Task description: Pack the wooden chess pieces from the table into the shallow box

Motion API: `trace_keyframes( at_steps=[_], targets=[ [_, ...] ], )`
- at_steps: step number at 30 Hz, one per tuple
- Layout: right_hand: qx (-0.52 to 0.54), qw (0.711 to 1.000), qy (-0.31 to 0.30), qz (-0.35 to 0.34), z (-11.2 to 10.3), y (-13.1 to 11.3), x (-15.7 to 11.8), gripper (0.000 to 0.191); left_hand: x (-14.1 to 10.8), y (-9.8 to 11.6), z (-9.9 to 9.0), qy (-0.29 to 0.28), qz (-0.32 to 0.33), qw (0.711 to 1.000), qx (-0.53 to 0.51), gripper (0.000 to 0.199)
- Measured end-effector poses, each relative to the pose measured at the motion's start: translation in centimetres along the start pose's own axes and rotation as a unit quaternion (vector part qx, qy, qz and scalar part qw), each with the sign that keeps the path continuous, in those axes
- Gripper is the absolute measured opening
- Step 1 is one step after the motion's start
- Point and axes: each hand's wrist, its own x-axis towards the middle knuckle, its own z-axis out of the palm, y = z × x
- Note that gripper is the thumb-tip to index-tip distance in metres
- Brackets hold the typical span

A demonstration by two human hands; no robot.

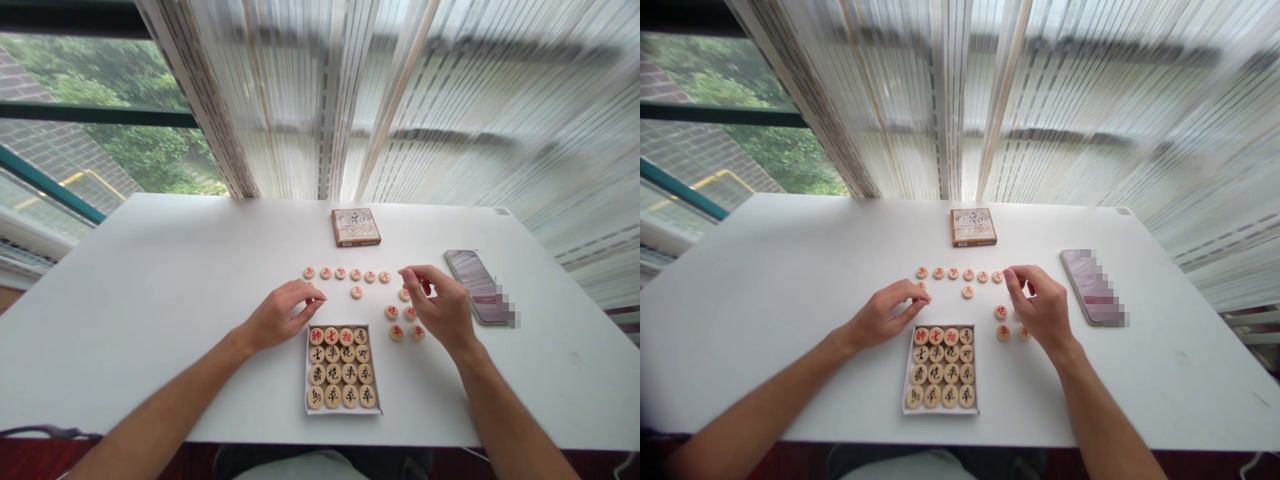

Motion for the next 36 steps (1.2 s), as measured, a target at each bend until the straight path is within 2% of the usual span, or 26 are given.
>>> trace_keyframes(
  at_steps=[8, 15, 23, 26, 30, 33, 36],
  targets=[
    [0.005, 1.000, -0.011, 0.021, 0.0, 0.2, 0.0, 0.028, -0.2, -1.1, -0.2, 0.035, -0.001, 0.999, 0.036, 0.012],
    [0.025, 0.998, -0.021, 0.046, 0.0, 0.3, -0.1, 0.038, 0.2, -2.0, -0.9, 0.084, -0.041, 0.994, 0.060, 0.016],
    [0.068, 0.996, -0.035, 0.048, 0.4, 0.1, -0.2, 0.041, 1.4, -3.2, -1.4, 0.146, -0.092, 0.982, 0.080, 0.015],
    [0.077, 0.995, -0.036, 0.046, 0.5, 0.3, -0.3, 0.042, 3.2, -3.3, -2.4, 0.179, -0.092, 0.977, 0.077, 0.016],
    [0.081, 0.995, -0.038, 0.054, 0.7, 0.6, -0.3, 0.042, 7.9, -2.4, -3.7, 0.217, -0.092, 0.971, 0.028, 0.022],
    [0.083, 0.994, -0.032, 0.064, 0.7, 0.9, -0.2, 0.043, 11.9, -1.0, -3.6, 0.157, -0.064, 0.985, -0.025, 0.026],
    [0.087, 0.993, -0.018, 0.075, 0.6, 1.2, 0.0, 0.044, 14.2, 0.3, -3.1, 0.054, -0.038, 0.997, -0.046, 0.025]
  ],
)
